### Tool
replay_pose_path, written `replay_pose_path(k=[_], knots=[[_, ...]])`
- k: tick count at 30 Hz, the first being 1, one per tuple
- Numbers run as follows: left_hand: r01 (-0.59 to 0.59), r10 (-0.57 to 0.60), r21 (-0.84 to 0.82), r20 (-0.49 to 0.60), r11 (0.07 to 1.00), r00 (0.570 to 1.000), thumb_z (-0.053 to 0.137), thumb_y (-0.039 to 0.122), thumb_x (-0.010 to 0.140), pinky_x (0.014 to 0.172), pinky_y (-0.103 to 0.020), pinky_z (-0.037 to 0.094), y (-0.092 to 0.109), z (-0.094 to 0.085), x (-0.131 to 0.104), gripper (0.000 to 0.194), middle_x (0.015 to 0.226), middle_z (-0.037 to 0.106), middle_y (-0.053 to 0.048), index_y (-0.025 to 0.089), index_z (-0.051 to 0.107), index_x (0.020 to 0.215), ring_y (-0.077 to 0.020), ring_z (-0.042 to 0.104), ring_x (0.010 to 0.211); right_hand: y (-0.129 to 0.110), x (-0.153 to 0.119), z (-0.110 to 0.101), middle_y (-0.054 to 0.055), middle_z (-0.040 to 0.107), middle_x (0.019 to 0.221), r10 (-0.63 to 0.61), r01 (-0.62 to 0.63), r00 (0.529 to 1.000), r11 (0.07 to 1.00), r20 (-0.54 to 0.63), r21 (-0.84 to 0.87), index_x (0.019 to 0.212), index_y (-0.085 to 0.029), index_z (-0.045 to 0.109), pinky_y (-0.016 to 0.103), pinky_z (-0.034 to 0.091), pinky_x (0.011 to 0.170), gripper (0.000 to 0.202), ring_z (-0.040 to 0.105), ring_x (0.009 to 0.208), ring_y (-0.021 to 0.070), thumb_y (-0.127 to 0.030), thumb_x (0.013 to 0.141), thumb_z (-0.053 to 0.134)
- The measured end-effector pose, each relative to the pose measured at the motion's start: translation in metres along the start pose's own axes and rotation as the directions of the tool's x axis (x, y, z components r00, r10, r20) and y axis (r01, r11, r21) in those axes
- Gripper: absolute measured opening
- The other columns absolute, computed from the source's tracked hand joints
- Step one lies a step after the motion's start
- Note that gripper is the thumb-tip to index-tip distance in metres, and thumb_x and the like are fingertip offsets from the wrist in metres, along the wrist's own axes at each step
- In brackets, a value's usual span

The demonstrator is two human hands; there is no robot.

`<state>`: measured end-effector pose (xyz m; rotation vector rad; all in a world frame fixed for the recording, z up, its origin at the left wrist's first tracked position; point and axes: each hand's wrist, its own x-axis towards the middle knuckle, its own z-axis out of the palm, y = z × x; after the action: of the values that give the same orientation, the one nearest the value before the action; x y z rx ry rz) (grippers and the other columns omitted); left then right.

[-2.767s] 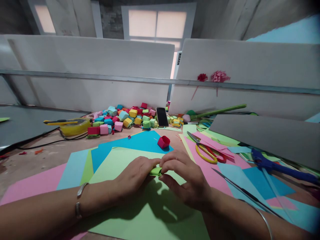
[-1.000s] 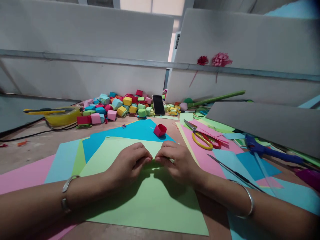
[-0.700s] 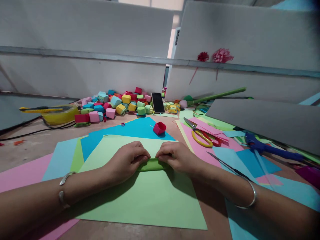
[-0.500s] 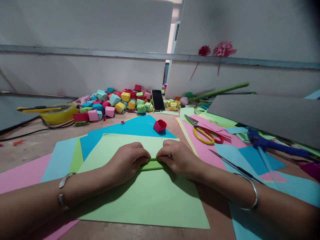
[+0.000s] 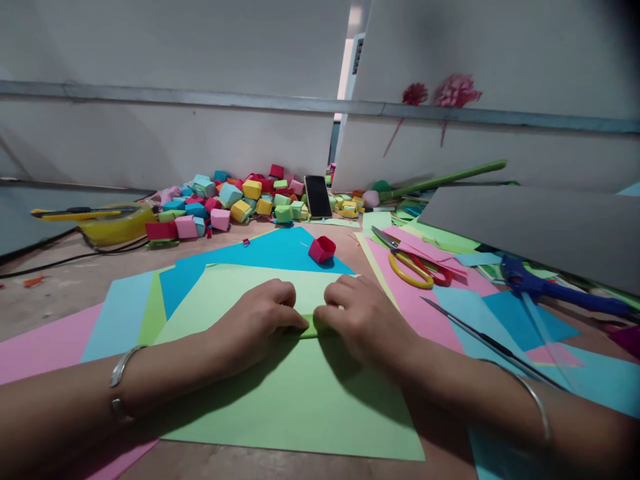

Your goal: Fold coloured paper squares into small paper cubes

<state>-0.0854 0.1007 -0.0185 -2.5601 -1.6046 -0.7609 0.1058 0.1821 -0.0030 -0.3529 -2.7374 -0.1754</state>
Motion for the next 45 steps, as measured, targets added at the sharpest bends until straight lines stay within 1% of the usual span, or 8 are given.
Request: replay_pose_path(k=[8, 13, 18, 25, 31, 35, 40, 45], knots=[[0.006, -0.007, 0.006, 0.079, 1.000, 0.997, 0.048, 0.014, 0.089, 0.058, -0.027, 0.033, 0.005, -0.006, 0.000, 0.030, 0.069, 0.050, -0.002, 0.021, 0.075, 0.079, -0.0144, 0.046, 0.065, -0.044, -0.016, -0.013, 0.008, 0.057, 0.070, -0.198, 0.246, 0.963, 0.922, 0.183, -0.298, 0.069, -0.014, 0.068, 0.035, 0.025, 0.054, 0.010, 0.046, 0.063, 0.0213, -0.007, 0.071, 0.061], [-0.037, 0.033, 0.041, 0.098, 0.998, 0.995, 0.050, 0.013, 0.088, 0.059, -0.027, 0.034, 0.005, -0.009, 0.000, 0.027, 0.070, 0.052, -0.003, 0.019, 0.075, 0.084, -0.0156, 0.048, 0.067, -0.043, -0.027, -0.009, 0.009, 0.054, 0.062, -0.056, 0.164, 0.967, 0.883, 0.249, -0.440, 0.060, -0.017, 0.066, 0.035, 0.025, 0.051, 0.012, 0.046, 0.057, 0.0223, -0.005, 0.062, 0.063], [-0.049, 0.045, 0.049, 0.085, 0.998, 0.995, 0.047, 0.012, 0.089, 0.058, -0.027, 0.034, 0.004, -0.008, -0.001, 0.030, 0.071, 0.053, -0.003, 0.019, 0.076, 0.085, -0.0150, 0.048, 0.066, -0.032, -0.030, -0.017, 0.010, 0.051, 0.051, 0.176, 0.101, 0.882, 0.835, 0.437, -0.540, 0.049, -0.018, 0.061, 0.034, 0.025, 0.048, 0.019, 0.047, 0.051, 0.0225, -0.001, 0.059, 0.064], [-0.044, 0.027, 0.111, 0.149, 0.993, 0.989, 0.046, 0.016, 0.090, 0.060, -0.030, 0.035, 0.007, -0.012, 0.001, 0.028, 0.074, 0.058, -0.005, 0.022, 0.074, 0.089, -0.0170, 0.050, 0.068, -0.032, -0.020, -0.005, 0.014, 0.061, 0.090, -0.035, 0.158, 0.962, 0.882, 0.272, -0.444, 0.084, -0.014, 0.069, 0.038, 0.033, 0.058, 0.018, 0.050, 0.077, 0.0273, -0.008, 0.071, 0.058], [-0.127, 0.001, 0.386, 0.309, 0.914, 0.951, 0.052, 0.042, 0.086, 0.068, -0.043, 0.038, 0.046, -0.020, -0.011, 0.044, 0.084, 0.061, -0.010, 0.010, 0.063, 0.114, -0.0245, 0.050, 0.071, -0.025, -0.026, 0.010, 0.011, 0.059, 0.083, -0.076, 0.183, 0.960, 0.899, 0.269, -0.399, 0.080, -0.016, 0.065, 0.039, 0.031, 0.062, 0.013, 0.046, 0.071, 0.0248, -0.010, 0.070, 0.059], [-0.162, -0.001, 0.476, 0.322, 0.864, 0.947, 0.038, 0.073, 0.082, 0.078, -0.048, 0.038, 0.060, -0.015, -0.023, 0.069, 0.083, 0.062, -0.014, 0.013, 0.071, 0.082, -0.0293, 0.050, 0.080, -0.024, -0.027, 0.010, 0.010, 0.060, 0.081, -0.058, 0.145, 0.965, 0.928, 0.255, -0.342, 0.075, -0.017, 0.062, 0.038, 0.031, 0.061, 0.009, 0.046, 0.071, 0.0239, -0.009, 0.072, 0.059], [-0.218, 0.034, 0.561, 0.319, 0.799, 0.947, 0.051, 0.064, 0.082, 0.084, -0.053, 0.036, 0.062, -0.014, -0.033, 0.051, 0.075, 0.063, -0.013, 0.020, 0.070, 0.064, -0.0309, 0.049, 0.081, -0.024, -0.026, 0.013, 0.009, 0.060, 0.080, -0.031, 0.090, 0.977, 0.957, 0.211, -0.277, 0.075, -0.018, 0.061, 0.038, 0.033, 0.063, 0.014, 0.049, 0.072, 0.0240, -0.005, 0.076, 0.056], [-0.105, -0.030, 0.636, 0.197, 0.764, 0.980, 0.049, 0.047, 0.087, 0.066, -0.047, 0.036, 0.068, -0.023, -0.035, 0.043, 0.058, 0.055, -0.009, 0.021, 0.065, 0.056, -0.0247, 0.044, 0.061, -0.026, -0.028, 0.016, 0.009, 0.060, 0.077, 0.026, 0.013, 0.987, 0.972, 0.160, -0.233, 0.075, -0.020, 0.062, 0.039, 0.034, 0.065, 0.016, 0.050, 0.073, 0.0249, -0.005, 0.077, 0.056]])
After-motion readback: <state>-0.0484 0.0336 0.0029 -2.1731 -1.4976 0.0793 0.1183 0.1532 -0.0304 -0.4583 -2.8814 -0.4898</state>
